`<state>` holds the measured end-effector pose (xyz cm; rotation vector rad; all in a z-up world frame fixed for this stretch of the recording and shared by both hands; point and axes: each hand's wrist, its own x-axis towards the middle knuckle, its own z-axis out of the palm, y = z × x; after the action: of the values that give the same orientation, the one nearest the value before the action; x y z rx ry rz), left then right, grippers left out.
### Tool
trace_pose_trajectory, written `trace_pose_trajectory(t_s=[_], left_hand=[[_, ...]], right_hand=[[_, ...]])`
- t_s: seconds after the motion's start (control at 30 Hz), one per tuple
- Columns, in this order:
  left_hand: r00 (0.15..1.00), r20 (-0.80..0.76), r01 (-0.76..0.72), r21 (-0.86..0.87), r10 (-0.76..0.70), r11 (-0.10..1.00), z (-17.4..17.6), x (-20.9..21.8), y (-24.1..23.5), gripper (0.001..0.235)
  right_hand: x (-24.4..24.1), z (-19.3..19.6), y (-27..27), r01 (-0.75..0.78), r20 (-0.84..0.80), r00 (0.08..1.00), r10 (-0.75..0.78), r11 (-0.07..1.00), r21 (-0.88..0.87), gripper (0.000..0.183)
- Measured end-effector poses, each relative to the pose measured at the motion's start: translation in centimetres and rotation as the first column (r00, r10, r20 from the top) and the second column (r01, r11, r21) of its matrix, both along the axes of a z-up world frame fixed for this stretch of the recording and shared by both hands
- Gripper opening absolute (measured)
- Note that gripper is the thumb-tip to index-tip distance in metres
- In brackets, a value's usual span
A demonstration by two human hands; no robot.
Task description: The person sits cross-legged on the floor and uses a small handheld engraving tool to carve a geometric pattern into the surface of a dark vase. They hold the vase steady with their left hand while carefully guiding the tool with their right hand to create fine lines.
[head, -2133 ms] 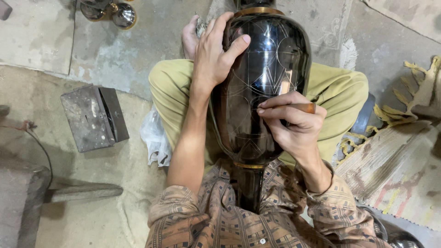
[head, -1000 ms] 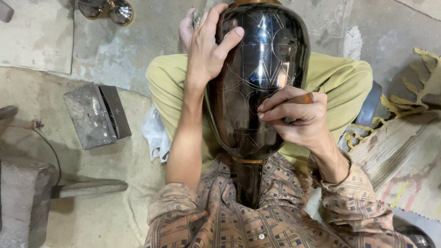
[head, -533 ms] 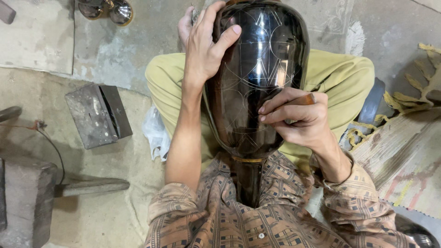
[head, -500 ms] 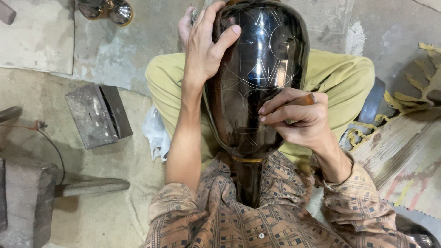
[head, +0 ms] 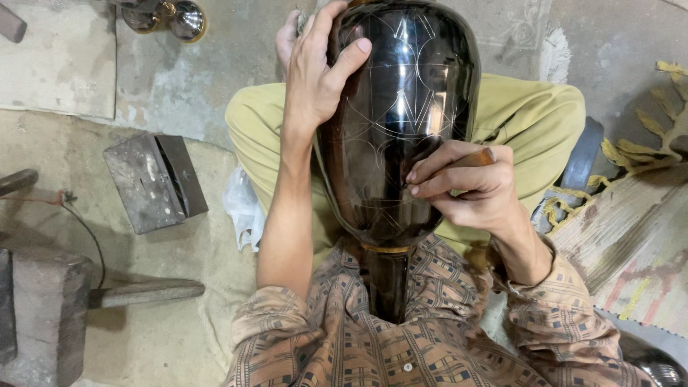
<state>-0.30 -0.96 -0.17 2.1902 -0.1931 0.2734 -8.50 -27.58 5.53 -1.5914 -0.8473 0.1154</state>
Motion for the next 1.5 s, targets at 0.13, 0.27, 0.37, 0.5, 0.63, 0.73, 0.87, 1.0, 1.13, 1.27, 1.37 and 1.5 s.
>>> trace_pose_trajectory(t_s=[0.13, 0.27, 0.37, 0.5, 0.63, 0.73, 0.87, 1.0, 1.13, 1.27, 1.37, 1.5], left_hand=[[1.0, 0.026, 0.007, -0.014, -0.007, 1.0, -0.1, -0.1, 0.0, 0.068], [1.0, 0.021, 0.011, -0.012, -0.01, 1.0, 0.0, -0.1, 0.1, 0.067], [1.0, 0.022, 0.009, -0.017, -0.009, 1.0, 0.1, -0.2, 0.0, 0.065], [1.0, 0.013, 0.008, -0.023, -0.008, 1.0, 0.2, -0.2, 0.0, 0.064], [1.0, 0.017, 0.012, -0.023, -0.011, 1.0, 0.2, -0.1, 0.0, 0.064], [1.0, 0.018, 0.015, -0.032, -0.014, 0.999, 0.2, -0.1, 0.0, 0.064], [1.0, 0.001, 0.011, -0.022, -0.011, 1.0, 0.1, -0.1, 0.1, 0.063], [1.0, -0.021, 0.009, -0.027, -0.01, 1.0, -0.1, 0.0, 0.1, 0.065], [0.996, -0.075, -0.046, 0.003, 0.046, 0.999, 0.0, 0.1, 0.2, 0.067], [0.991, -0.125, -0.055, -0.044, 0.049, 0.998, 0.0, -0.2, 0.4, 0.067], [0.991, -0.124, -0.047, -0.049, 0.04, 0.998, 0.0, -0.2, 0.4, 0.065], [0.992, -0.122, -0.046, -0.07, 0.038, 0.996, -0.1, -0.1, 0.6, 0.065]], right_hand=[[0.0, -0.2, -0.3, -0.001, 0.004, 1.0, 0.001, 1.0, -0.009, 0.021], [0.0, -0.3, -0.4, -0.005, 0.01, 1.0, 0.005, 1.0, 0.004, 0.021], [-0.1, -0.4, -0.5, 0.002, 0.016, 1.0, -0.002, 1.0, 0.0, 0.019], [-0.2, -0.4, -0.7, 0.01, 0.028, 1.0, -0.01, 1.0, -0.016, 0.017], [-0.2, -0.4, -0.8, 0.0, 0.021, 1.0, 0.0, 1.0, -0.003, 0.016], [0.0, -0.3, -1.0, -0.02, 0.021, 1.0, 0.02, 1.0, 0.001, 0.017], [0.1, -0.4, -1.2, -0.039, 0.015, 0.999, 0.038, 0.999, 0.014, 0.016], [0.1, -0.8, -1.4, -0.043, 0.011, 0.999, 0.043, 0.999, 0.02, 0.016], [0.4, -1.8, -1.8, 0.034, -0.077, 0.997, -0.025, 0.993, 0.11, 0.017], [1.7, -3.4, -2.6, 0.244, -0.231, 0.954, -0.19, 0.941, 0.236, 0.019], [2.5, -4.3, -2.7, 0.289, -0.3, 0.927, -0.224, 0.937, 0.195, 0.021], [2.9, -4.4, -2.5, 0.258, -0.29, 0.936, -0.202, 0.95, 0.173, 0.024]])
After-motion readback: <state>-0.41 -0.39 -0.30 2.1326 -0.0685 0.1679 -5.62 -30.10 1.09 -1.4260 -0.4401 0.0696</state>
